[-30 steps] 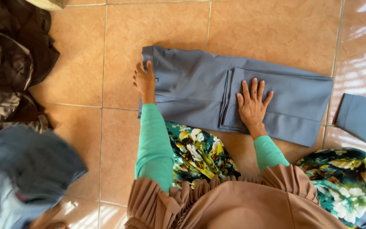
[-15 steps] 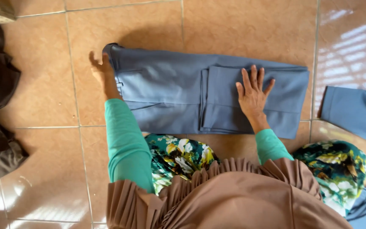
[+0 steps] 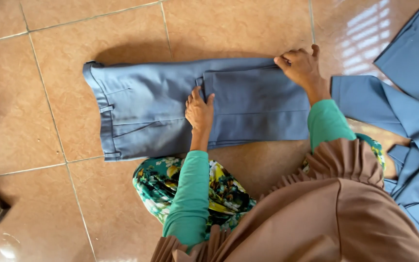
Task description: The person sits on a tiled floor and folds multiple pairs of grey trousers by hand. They align the legs, fold the trousers in half lengthwise, then fold them into compact rectangles, stacking each finished pair to the left.
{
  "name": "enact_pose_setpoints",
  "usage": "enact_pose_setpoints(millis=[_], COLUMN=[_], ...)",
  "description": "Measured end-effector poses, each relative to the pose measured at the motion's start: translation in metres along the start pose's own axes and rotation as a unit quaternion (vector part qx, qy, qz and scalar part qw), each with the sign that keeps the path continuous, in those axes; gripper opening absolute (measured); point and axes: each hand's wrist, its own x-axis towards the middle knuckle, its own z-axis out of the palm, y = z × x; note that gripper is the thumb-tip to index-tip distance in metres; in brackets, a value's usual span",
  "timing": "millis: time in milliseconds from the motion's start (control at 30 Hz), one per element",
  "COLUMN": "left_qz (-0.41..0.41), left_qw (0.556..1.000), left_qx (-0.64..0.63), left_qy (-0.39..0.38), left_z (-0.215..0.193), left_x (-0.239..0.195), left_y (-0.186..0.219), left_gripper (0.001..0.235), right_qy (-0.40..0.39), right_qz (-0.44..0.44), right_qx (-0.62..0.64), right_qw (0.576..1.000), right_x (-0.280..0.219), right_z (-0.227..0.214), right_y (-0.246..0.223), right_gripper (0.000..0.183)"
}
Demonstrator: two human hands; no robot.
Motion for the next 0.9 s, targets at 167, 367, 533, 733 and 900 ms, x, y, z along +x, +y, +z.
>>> enact_pose_setpoints(millis=[167,367,533,733,900], left_qz=[0.008,-0.071,-0.095,0.002,-0.014], left_qw=[0.998,0.995,0.994,0.995,0.995], left_qx=[-0.037,-0.046,-0.042,0.039,0.054], left_qy=[0.049,0.051,0.037,0.09,0.088], left_z=[0.006,-0.004,-0.02,0.002,0.01], left_x=[0.001,-0.005,-0.008,-0.02,-0.017], left_y=[-0.011,-0.017,-0.002,-0.019,-0.022], left_gripper=[0.019,0.018,0.021,0.025,0.018], right_qy=[-0.17,-0.189,-0.171,-0.092,-0.003], right_qz=[0.159,0.202,0.121,0.069,0.027], right_qx=[0.15,0.195,0.147,0.196,0.142], right_qw=[0.961,0.941,0.967,0.974,0.989], right_x=[0.003,-0.001,-0.002,-0.019,-0.032], right_z=[-0.048,-0.048,-0.033,-0.005,0.026], right_y=[0.017,0.031,0.053,0.076,0.089], right_gripper=[0.053,0.034,0.023,0.012,0.024])
